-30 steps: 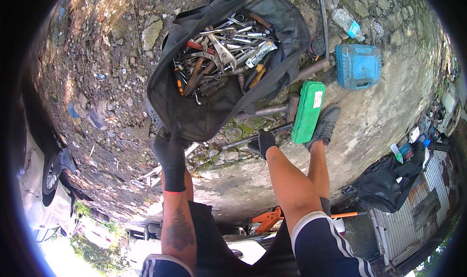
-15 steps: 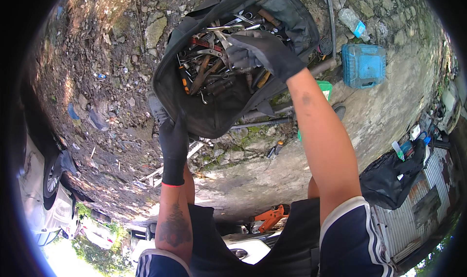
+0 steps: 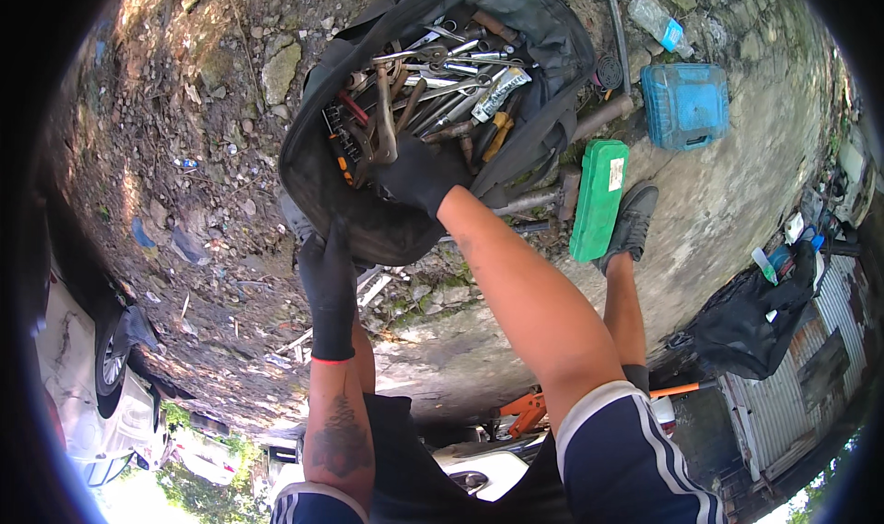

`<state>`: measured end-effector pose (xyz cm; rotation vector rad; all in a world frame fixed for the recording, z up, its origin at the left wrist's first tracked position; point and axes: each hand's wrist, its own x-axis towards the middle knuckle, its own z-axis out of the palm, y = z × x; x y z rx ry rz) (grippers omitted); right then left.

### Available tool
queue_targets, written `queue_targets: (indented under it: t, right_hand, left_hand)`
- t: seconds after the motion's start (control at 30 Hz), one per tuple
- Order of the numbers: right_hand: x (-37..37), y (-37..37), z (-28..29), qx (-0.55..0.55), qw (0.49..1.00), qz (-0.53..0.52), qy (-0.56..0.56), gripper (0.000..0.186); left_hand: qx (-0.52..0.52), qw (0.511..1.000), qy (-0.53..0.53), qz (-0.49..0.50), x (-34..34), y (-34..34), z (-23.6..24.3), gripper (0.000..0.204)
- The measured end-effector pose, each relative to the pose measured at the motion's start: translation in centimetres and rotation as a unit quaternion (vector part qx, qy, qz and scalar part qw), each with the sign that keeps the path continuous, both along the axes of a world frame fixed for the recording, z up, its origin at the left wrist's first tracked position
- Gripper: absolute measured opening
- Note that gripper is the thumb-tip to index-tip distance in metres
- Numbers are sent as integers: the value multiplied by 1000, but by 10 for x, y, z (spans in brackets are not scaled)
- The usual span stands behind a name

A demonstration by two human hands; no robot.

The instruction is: The person selects a long metal bar from a tool bag, then uses it to adjust components under the hood of a white car. They later use a cordless impact wrench to tighten bolts in the engine bay and briefly inspect the front bumper area.

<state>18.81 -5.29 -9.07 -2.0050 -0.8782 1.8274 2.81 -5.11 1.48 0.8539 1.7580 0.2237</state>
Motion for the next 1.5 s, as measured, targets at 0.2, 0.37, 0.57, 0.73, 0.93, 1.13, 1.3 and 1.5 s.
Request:
queue_targets:
  t: [0.2, 0.37, 0.57, 0.73, 0.93, 1.13, 1.3, 1.5]
  right_hand:
    - [80, 23, 18, -91, 964, 237, 80, 37]
    - [114, 55, 0, -119, 861, 493, 35, 34]
    - [93, 106, 3, -97, 678, 723, -94, 29]
    - [63, 113, 51, 8, 650, 759, 39, 22]
    - [62, 99, 7, 81, 805, 541, -229, 30]
    - [52, 99, -73, 250, 836, 304, -383, 37]
    - [51, 73, -62, 144, 836, 402, -344, 28]
    - [97, 29, -47, -12, 869, 464, -171, 28]
  left_hand:
    - [-43, 995, -27, 90, -2, -10, -6, 31]
    - [-32, 996, -44, 64, 0, -6, -3, 32]
    - [-69, 998, 1, -13, 3, 9, 11, 27]
    - [-105, 994, -17, 39, 3, 12, 12, 27]
    - [-51, 998, 27, -17, 3, 16, 12, 28]
    - [-49, 998, -18, 19, 0, 20, 9, 26]
    - [-83, 994, -39, 52, -5, 18, 3, 25]
    - [-95, 995, -7, -13, -1, 27, 13, 25]
